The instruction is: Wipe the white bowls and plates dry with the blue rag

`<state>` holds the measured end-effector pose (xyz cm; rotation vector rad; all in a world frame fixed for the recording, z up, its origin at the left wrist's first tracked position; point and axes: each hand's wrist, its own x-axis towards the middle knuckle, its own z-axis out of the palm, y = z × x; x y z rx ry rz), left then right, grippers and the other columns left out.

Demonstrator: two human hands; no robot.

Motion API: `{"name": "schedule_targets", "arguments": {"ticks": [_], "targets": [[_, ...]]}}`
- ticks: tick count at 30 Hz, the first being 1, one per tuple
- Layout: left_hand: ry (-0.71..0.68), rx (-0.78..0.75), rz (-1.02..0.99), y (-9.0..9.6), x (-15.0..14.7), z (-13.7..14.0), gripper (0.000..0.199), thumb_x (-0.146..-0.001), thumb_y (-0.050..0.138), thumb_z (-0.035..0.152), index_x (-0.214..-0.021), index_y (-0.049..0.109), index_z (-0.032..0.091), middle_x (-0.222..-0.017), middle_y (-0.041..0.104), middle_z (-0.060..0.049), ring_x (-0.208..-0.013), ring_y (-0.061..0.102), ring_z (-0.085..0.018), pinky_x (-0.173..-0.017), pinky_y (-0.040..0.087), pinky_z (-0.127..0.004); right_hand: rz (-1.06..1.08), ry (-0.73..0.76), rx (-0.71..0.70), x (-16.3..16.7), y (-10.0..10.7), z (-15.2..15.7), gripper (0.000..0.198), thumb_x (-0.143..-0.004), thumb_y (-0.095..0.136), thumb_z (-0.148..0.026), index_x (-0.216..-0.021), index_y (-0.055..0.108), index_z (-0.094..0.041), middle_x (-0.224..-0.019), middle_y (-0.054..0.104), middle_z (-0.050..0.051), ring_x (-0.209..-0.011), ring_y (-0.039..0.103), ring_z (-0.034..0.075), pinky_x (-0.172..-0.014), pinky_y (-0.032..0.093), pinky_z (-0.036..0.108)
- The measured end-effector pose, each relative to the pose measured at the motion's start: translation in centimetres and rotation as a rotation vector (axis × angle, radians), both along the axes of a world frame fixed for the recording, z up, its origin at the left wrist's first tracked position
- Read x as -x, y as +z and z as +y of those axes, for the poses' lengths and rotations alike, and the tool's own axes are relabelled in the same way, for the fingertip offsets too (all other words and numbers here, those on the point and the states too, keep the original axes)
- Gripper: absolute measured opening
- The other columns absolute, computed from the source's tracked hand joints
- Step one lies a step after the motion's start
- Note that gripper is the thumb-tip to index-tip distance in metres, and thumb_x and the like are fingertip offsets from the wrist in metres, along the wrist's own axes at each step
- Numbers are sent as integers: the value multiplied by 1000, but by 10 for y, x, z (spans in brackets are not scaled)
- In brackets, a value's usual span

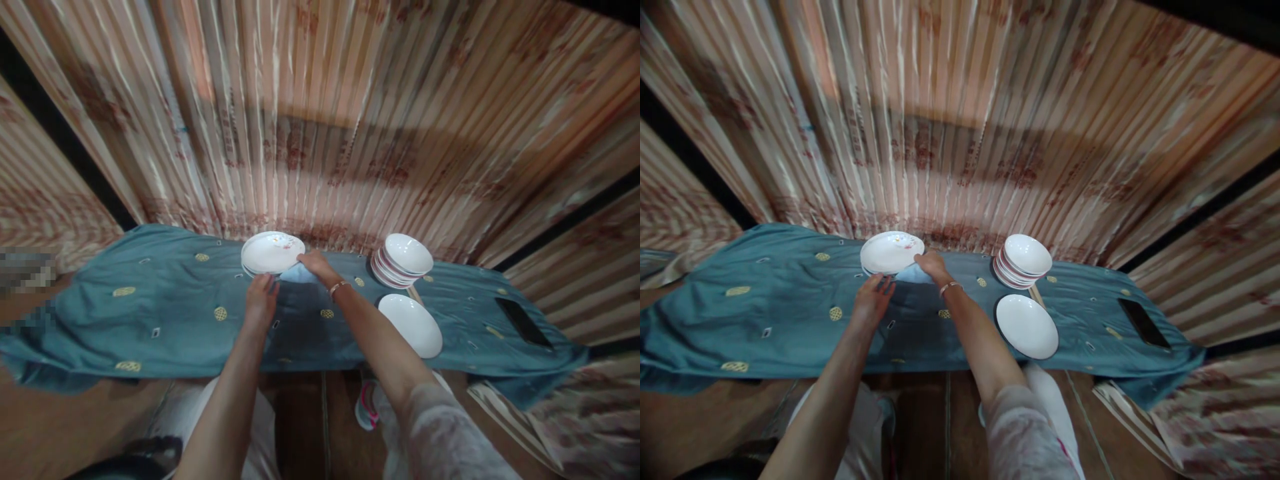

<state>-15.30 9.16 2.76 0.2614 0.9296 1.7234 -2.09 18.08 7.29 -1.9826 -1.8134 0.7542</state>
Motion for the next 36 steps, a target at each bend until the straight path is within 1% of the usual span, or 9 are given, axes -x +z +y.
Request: {"name": "schedule_targets", "arguments": {"ticks": [4,9,15,20,25,29,32,34,36], "targets": [[-91,61,-117,16,-8,-11,3,-82,62,21,-80,60,20,-78,66,0,-79,65,-14,-88,49,-33,119,-48,-29,-13,-10,-18,30,-83,52,-35,-76,75,-16,-65,67,2,-75,64,18,-62,44,22],[-159,48,-92,23,-20,-26,6,-81,64,22,-81,59,19,-79,67,0,-76,66,-13,-83,53,-31,282,-92,-85,-45,-21,-53,29,-82,51,-32,-61,66,-17,-59,59,0,-67,57,15,-62,42,23],[-276,-46,15,20,-36,-37,22,-70,74,20,-84,56,22,-90,72,-1,-75,68,-15,-74,56,-31,465,-169,-118,-78,-40,-109,32,-84,46,-35,-64,64,-17,-58,57,-1,-59,52,14,-57,40,25],[-375,-3,133,12,-43,-44,35,-60,80,26,-88,59,20,-84,72,-2,-72,69,-17,-74,57,-35,697,-181,7,-99,-55,-153,47,-80,55,-58,-66,67,-15,-53,58,0,-53,50,13,-56,38,26],[-425,23,314,2,-44,-48,53,-52,84,34,-96,60,19,-79,71,0,-70,69,-17,-70,57,-34,912,-109,160,-129,-47,-186,57,-66,65,-72,-65,71,-15,-56,64,1,-53,53,12,-57,38,25],[-448,20,445,1,-45,-51,73,-53,82,39,-119,56,21,-78,70,1,-70,68,-19,-62,56,-31,1092,-289,59,-147,-38,-183,53,-69,65,-67,-76,73,-15,-69,70,4,-64,61,17,-64,44,28],[-480,20,516,3,-48,-53,89,-54,82,44,-134,50,20,-76,70,0,-70,68,-19,-59,56,-29,1020,-341,-189,-150,-40,-166,45,-75,60,-56,-90,73,-16,-87,73,6,-80,64,19,-74,48,29],[-497,24,555,3,-49,-54,97,-54,82,49,-139,48,19,-75,70,0,-70,67,-20,-58,56,-29,799,-225,-304,-146,-47,-155,37,-80,59,-45,-101,71,-17,-96,73,6,-87,65,20,-81,48,32],[-510,21,595,1,-50,-53,102,-54,81,54,-142,46,17,-76,71,-1,-71,67,-21,-59,56,-30,516,-31,-307,-139,-56,-150,28,-81,59,-30,-104,70,-19,-101,72,6,-92,65,20,-87,49,34]]}}
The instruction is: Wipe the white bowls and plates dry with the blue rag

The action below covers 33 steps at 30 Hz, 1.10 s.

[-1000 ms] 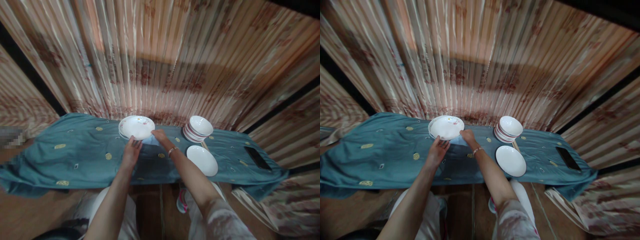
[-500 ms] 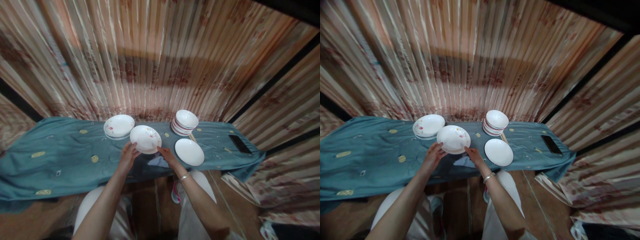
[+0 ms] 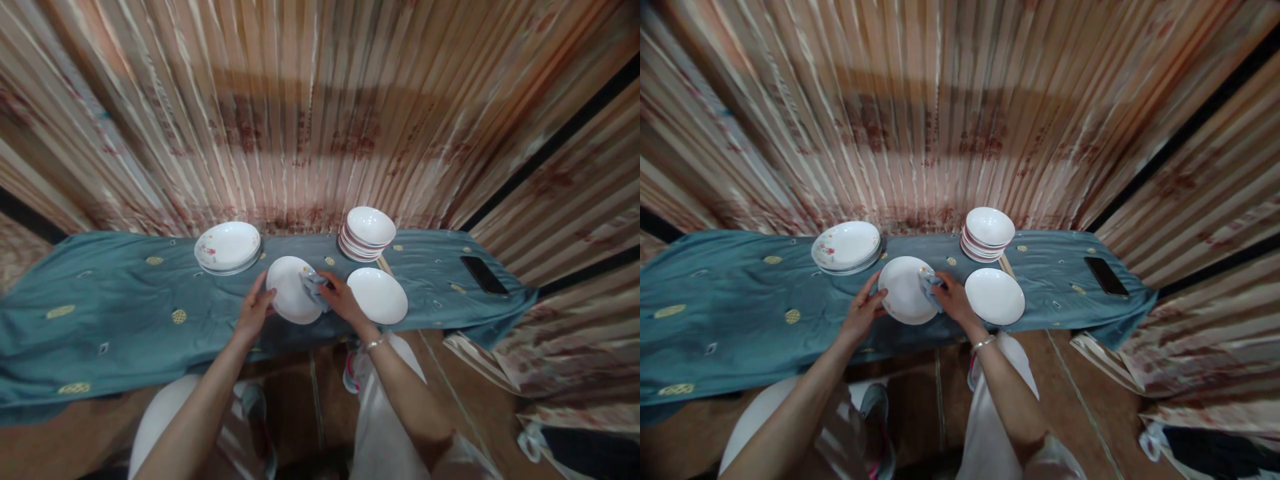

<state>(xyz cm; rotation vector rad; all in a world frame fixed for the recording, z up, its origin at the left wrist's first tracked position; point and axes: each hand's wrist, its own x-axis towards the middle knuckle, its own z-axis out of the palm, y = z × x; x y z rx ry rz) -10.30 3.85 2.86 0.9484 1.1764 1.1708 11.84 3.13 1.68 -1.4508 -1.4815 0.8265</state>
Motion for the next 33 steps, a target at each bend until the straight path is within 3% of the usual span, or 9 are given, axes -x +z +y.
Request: {"name": "schedule_targets", "arguments": {"ticks": [3,5,9,12,15,19,27,33], "targets": [[-20,-22,73,-7,1,3,101,-60,76,61,-145,43,18,-86,74,-5,-79,69,-24,-64,58,-33,-353,186,-23,11,-12,-1,28,-79,54,-9,-101,71,-17,-107,71,9,-103,65,21,-97,46,35],[-5,-68,158,-12,3,5,91,-68,68,65,-144,46,18,-104,74,-9,-93,69,-27,-74,59,-37,-433,249,-38,15,-15,-6,29,-79,54,-5,-100,71,-16,-108,71,10,-105,65,21,-98,47,34],[53,-250,403,-14,5,10,73,-83,49,64,-135,56,14,-136,60,-14,-128,53,-29,-109,40,-42,-288,418,-25,24,-13,-17,23,-81,58,-9,-96,72,-19,-100,74,5,-97,68,19,-92,50,31],[22,-306,497,-11,3,12,72,-88,39,63,-133,57,9,-138,58,-16,-131,51,-28,-115,32,-41,-96,519,-61,39,-12,-22,21,-83,59,-13,-97,72,-21,-100,73,2,-95,68,17,-90,50,30],[8,-328,506,-9,0,13,71,-91,33,62,-131,58,10,-136,59,-16,-129,53,-27,-114,34,-40,38,509,-156,58,-13,-20,26,-86,55,-14,-107,70,-20,-111,70,6,-105,64,17,-96,48,31],[-8,-346,512,-8,-2,13,67,-92,31,58,-130,59,11,-135,61,-15,-129,54,-26,-114,33,-41,59,489,-277,74,-12,-10,36,-91,49,-17,-124,61,-18,-131,59,11,-125,53,18,-111,38,36],[-36,-344,567,-2,-2,7,58,-91,38,49,-130,60,12,-134,62,-13,-126,56,-25,-112,37,-37,-102,361,-327,74,-11,6,45,-96,40,-21,-141,46,-20,-148,44,10,-140,37,18,-120,28,39],[-1,-355,600,-3,-1,4,55,-90,39,46,-130,61,14,-135,61,-10,-127,55,-26,-111,37,-38,-320,254,-334,58,-13,21,52,-92,37,-12,-144,43,-13,-155,34,14,-144,30,22,-121,25,42]]}}
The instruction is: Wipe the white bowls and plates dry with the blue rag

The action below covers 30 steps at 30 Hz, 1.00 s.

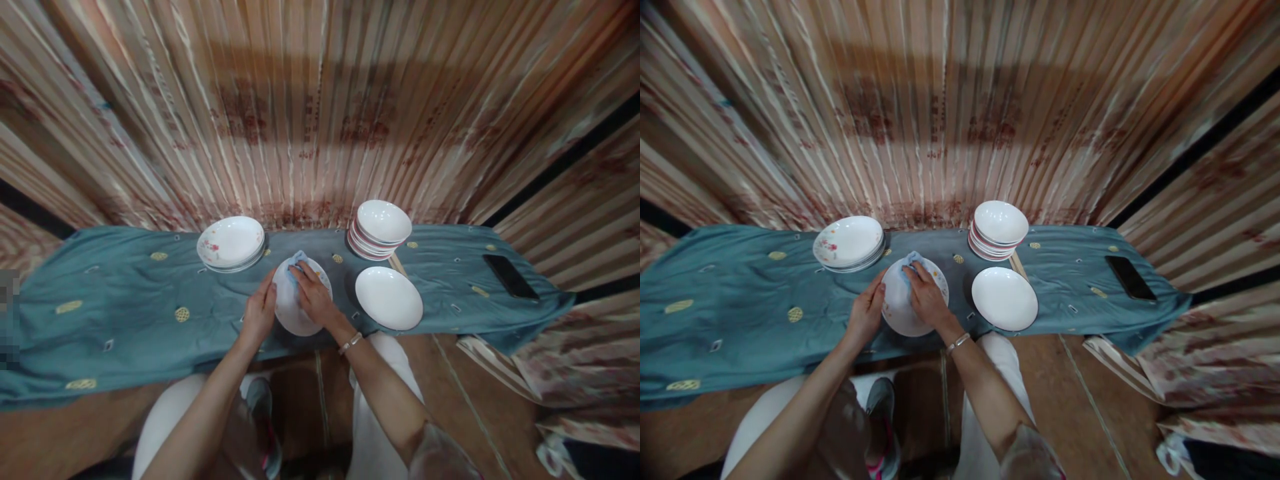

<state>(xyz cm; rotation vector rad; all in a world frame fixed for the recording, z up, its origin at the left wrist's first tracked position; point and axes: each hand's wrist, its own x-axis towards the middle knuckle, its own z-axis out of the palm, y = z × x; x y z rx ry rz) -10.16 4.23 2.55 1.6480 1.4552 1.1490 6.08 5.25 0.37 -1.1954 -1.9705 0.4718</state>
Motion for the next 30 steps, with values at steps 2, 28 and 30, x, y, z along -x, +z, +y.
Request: {"name": "schedule_targets", "arguments": {"ticks": [2,28,30], "targets": [[8,-14,-13,-1,1,0,54,-90,40,45,-130,61,15,-134,62,-10,-126,56,-26,-111,38,-39,-85,-38,3,-5,-1,1,55,-89,39,-9,-144,42,-7,-155,32,19,-145,30,25,-120,27,44],[51,-16,-43,5,-2,4,55,-94,36,48,-128,62,13,-134,62,-12,-127,55,-26,-113,35,-40,-69,48,167,-21,-11,-49,37,-83,51,-8,-114,69,-18,-126,61,11,-116,60,22,-104,46,40],[46,-19,-47,5,-3,4,54,-94,36,47,-128,62,14,-134,62,-10,-128,54,-25,-113,35,-39,-4,95,159,-14,-12,-50,38,-83,52,-8,-115,69,-20,-126,60,10,-117,59,20,-104,45,39]]}}
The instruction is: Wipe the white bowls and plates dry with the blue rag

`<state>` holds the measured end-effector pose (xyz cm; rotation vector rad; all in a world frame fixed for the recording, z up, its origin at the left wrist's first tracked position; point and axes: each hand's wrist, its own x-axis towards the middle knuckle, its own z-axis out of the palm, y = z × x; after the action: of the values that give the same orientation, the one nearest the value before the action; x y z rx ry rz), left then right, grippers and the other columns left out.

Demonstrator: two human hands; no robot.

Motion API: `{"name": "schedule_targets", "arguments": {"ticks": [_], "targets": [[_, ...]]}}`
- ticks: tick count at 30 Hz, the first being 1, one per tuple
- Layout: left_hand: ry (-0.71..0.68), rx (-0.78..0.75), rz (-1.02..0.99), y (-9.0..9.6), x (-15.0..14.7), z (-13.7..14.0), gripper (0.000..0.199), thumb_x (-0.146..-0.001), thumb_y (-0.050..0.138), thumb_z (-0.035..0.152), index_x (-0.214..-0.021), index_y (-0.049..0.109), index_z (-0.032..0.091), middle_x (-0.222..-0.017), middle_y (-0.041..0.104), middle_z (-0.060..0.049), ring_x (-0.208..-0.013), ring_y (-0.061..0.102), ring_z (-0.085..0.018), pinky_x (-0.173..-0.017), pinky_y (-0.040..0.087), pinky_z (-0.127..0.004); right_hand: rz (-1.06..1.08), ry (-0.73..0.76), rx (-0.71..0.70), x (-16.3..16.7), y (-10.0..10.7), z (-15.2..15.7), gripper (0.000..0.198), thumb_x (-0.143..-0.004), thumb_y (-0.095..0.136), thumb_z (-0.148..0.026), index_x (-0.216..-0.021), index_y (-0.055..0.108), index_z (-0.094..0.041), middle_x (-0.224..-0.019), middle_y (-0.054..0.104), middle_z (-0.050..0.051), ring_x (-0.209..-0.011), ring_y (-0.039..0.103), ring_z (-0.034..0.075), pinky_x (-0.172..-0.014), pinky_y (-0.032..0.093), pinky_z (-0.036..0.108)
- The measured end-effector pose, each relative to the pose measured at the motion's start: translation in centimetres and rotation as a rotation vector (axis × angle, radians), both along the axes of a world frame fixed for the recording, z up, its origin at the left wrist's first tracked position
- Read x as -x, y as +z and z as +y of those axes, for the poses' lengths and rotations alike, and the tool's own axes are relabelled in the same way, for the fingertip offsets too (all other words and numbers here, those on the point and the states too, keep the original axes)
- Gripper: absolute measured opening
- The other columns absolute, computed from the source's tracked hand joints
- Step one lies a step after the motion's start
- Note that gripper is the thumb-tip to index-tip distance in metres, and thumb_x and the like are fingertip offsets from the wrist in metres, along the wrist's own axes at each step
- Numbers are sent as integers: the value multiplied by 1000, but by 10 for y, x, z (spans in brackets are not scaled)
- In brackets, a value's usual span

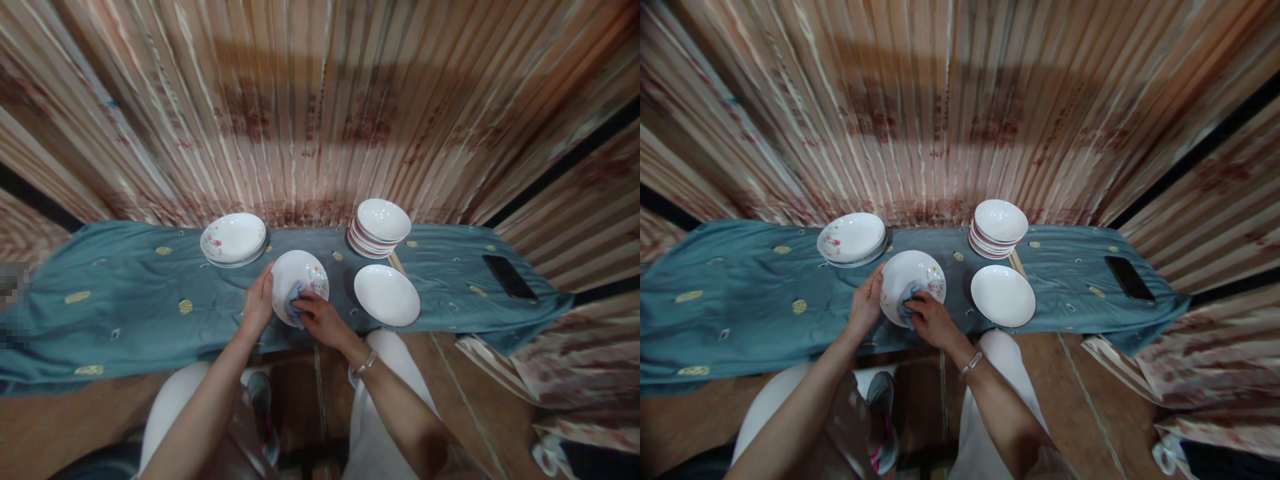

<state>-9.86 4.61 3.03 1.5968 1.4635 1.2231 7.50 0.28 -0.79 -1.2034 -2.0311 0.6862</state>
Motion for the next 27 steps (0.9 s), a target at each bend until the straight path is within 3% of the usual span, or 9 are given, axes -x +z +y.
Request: {"name": "schedule_targets", "arguments": {"ticks": [9,18,27], "targets": [[6,-2,9,0,-2,-1,50,-94,36,44,-126,63,16,-133,63,-10,-126,56,-24,-112,37,-39,116,70,-59,21,11,5,42,-89,46,-9,-126,62,-21,-130,54,9,-123,52,18,-108,42,34],[-27,-16,72,5,-4,-8,53,-95,36,47,-132,58,18,-135,62,-9,-123,58,-24,-108,41,-36,86,-55,-107,21,11,28,40,-95,43,-22,-132,57,-18,-132,53,13,-126,49,22,-112,38,39],[-13,-24,130,4,-3,-11,56,-96,32,44,-136,55,11,-137,60,-14,-124,58,-27,-108,41,-39,20,-232,-130,4,-8,46,42,-91,43,-17,-131,57,-17,-134,56,14,-129,49,22,-113,37,42]]}}
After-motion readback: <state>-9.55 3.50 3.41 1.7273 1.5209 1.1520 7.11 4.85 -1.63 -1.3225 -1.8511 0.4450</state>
